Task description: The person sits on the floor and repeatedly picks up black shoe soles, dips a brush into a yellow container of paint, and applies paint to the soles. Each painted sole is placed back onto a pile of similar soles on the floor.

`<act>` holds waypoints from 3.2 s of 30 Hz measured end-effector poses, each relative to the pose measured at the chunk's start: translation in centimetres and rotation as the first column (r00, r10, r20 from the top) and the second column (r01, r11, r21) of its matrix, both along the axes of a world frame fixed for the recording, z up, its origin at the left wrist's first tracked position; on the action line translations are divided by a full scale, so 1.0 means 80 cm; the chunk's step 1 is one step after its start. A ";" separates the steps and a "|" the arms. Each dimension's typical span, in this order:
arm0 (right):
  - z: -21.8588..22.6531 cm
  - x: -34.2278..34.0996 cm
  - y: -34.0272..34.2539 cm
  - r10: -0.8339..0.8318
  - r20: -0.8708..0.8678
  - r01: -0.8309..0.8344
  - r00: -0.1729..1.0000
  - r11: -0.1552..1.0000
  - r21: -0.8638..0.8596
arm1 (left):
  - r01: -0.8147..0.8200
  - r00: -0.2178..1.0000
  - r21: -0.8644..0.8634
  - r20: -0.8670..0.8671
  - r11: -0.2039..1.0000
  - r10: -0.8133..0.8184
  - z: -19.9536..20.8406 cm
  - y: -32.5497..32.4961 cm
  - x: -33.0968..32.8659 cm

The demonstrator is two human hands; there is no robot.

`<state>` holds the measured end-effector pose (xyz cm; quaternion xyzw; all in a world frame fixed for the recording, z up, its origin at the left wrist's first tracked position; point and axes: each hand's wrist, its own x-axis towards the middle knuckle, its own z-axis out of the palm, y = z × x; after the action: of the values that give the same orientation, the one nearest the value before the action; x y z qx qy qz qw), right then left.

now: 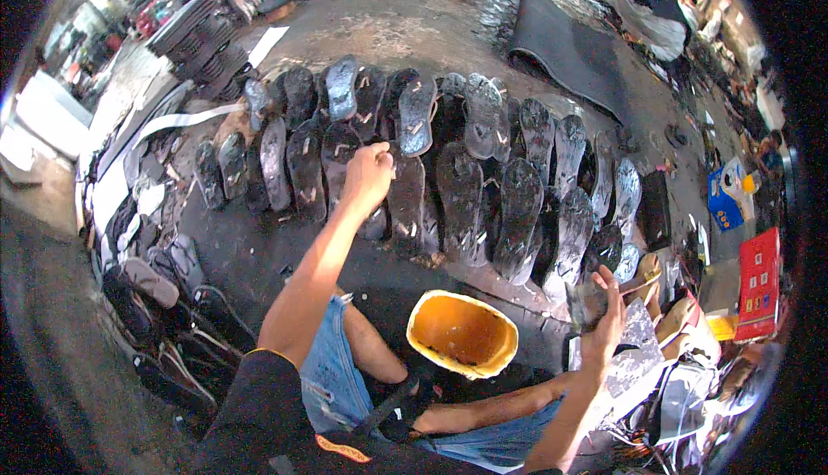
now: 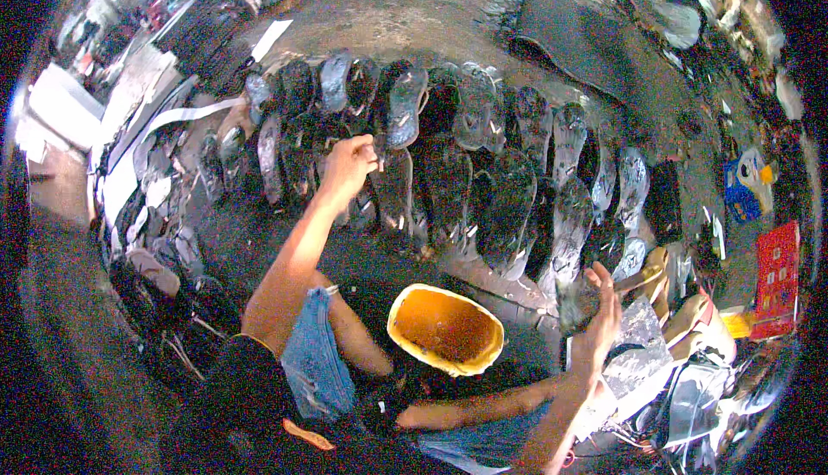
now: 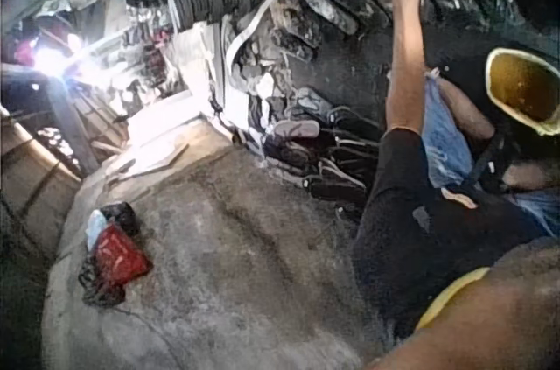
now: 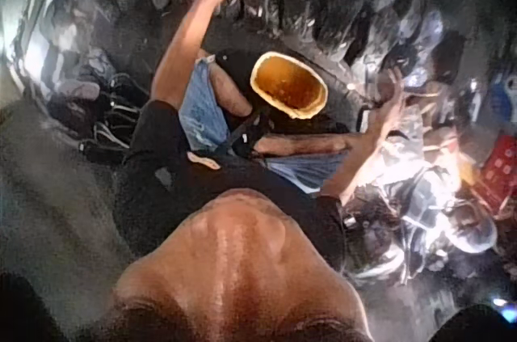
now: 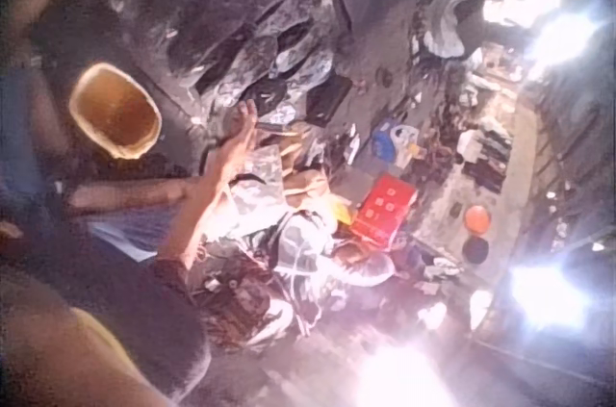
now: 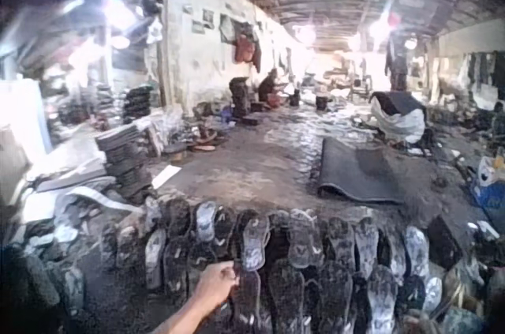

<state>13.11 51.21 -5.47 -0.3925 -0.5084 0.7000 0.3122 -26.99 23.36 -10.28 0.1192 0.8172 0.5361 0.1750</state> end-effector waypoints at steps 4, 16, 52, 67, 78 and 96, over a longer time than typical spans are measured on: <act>0.013 0.005 -0.043 0.061 0.022 -0.062 0.998 0.996 0.063 | 0.159 0.987 0.439 -0.067 0.884 -0.145 0.071 -0.083 0.183; -0.030 0.084 -0.132 -0.005 -0.011 0.004 1.000 0.989 -0.148 | -0.486 0.869 -0.554 -0.391 0.676 0.303 0.073 -0.377 0.344; 0.024 0.103 -0.139 0.012 -0.060 -0.015 0.998 0.998 -0.057 | -0.105 0.992 0.151 0.082 0.983 0.093 0.088 -0.272 0.387; 0.104 -0.064 -0.222 0.192 0.024 -0.097 0.981 0.381 0.919 | -0.342 0.605 0.819 0.567 0.461 -0.558 0.049 -0.167 0.422; 0.118 -0.016 -0.191 -0.079 -0.003 0.059 0.997 0.712 0.700 | -0.336 0.592 0.845 0.533 0.416 -0.605 0.067 -0.172 0.420; 0.098 0.020 -0.249 0.270 -0.015 -0.201 0.963 0.752 0.628 | -0.213 0.675 0.859 0.473 0.465 -0.566 0.085 -0.117 0.412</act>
<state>14.72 31.25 2.41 -0.1634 -0.7383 0.5468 0.3596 5.96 14.01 -3.45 0.0666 0.2724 0.8474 0.4508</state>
